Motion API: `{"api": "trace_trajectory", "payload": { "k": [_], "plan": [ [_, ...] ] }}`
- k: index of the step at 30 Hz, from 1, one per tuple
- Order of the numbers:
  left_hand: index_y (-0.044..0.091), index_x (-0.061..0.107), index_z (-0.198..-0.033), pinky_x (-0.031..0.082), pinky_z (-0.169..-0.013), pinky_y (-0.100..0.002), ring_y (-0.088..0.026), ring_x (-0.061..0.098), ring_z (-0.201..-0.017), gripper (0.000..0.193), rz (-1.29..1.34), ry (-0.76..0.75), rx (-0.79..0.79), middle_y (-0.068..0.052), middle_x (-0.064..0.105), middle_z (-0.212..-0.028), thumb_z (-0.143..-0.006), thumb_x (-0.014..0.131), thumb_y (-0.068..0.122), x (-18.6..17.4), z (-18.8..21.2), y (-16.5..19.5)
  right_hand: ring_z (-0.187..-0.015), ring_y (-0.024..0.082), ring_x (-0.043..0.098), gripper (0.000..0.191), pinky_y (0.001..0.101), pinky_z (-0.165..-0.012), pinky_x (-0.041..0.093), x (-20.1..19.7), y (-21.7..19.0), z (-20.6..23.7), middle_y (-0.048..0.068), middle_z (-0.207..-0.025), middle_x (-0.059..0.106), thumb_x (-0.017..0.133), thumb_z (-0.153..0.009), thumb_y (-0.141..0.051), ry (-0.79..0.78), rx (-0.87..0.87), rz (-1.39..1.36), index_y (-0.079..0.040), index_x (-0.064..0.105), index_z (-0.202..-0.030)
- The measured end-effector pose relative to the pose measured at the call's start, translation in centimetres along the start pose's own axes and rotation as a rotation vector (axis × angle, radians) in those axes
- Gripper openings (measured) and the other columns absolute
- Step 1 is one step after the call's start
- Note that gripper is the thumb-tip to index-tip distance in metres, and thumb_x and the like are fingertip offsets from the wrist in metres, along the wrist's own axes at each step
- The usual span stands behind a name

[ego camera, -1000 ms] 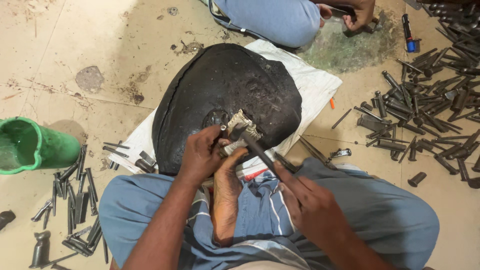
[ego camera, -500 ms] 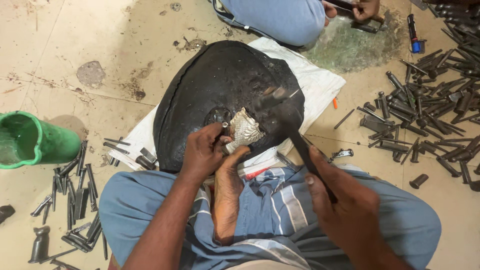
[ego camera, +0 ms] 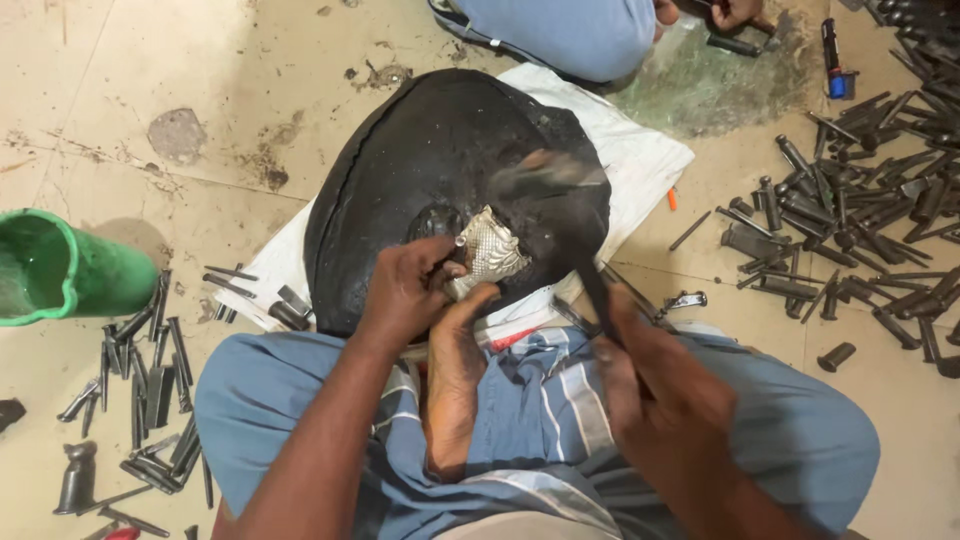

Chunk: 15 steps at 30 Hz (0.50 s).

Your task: The person sits on the floor and uses their bare foot to hold a small metal object against a large anvil. They repeatedly strike the object with a hammer and chisel to shape or texture it. The person occasionally switches chisels from a pile on the floor.

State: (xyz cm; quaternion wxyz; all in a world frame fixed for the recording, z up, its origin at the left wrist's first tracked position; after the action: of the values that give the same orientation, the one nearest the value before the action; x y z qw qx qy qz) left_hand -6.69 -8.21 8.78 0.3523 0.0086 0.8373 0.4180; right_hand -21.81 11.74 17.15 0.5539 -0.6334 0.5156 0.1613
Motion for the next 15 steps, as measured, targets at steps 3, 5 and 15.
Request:
{"api": "trace_trajectory", "payload": {
  "k": [3,5,15],
  "plan": [
    [0.001,0.065,-0.104,0.057,-0.064,-0.033,-0.028,0.077,-0.076,0.024,0.175,-0.047,-0.032,-0.015,0.072,-0.088,-0.081,0.073,-0.003,0.1,-0.6,0.0,-0.067,0.022,0.071,0.049,0.0323,-0.064,0.057,0.7,0.7,0.1,0.011,-0.085,0.073,0.068,-0.091,-0.007,-0.038,0.056,-0.051,-0.012,0.064,-0.14],
    [0.002,0.068,-0.097,0.054,-0.061,-0.036,-0.031,0.074,-0.073,0.018,0.108,-0.106,-0.086,-0.016,0.072,-0.085,-0.081,0.074,0.0,0.4,-0.9,-0.1,-0.064,0.026,0.069,0.049,0.0374,-0.061,0.055,2.5,0.0,0.2,0.012,-0.077,0.07,0.073,-0.09,-0.01,-0.188,-0.009,-0.005,-0.012,0.067,-0.139],
    [0.004,0.07,-0.094,0.051,-0.061,-0.039,-0.034,0.07,-0.071,0.014,0.038,-0.305,-0.121,-0.018,0.07,-0.081,-0.082,0.076,0.007,1.6,-2.1,-0.1,-0.063,0.025,0.068,0.046,0.0334,-0.061,0.054,2.0,2.0,1.2,0.012,-0.083,0.071,0.071,-0.09,-0.01,-0.021,0.137,-0.117,-0.014,0.066,-0.135]
  ]
}}
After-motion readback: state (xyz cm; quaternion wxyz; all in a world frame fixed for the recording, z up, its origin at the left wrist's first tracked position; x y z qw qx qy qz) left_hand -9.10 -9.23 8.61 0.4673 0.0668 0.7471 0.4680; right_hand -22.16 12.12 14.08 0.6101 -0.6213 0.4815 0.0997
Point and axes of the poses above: each hand's wrist, its own z-axis away from the middle knuckle, its own x-axis out of the palm, y = z × x, the point moved 10 cm from there along -z, towards the middle knuckle
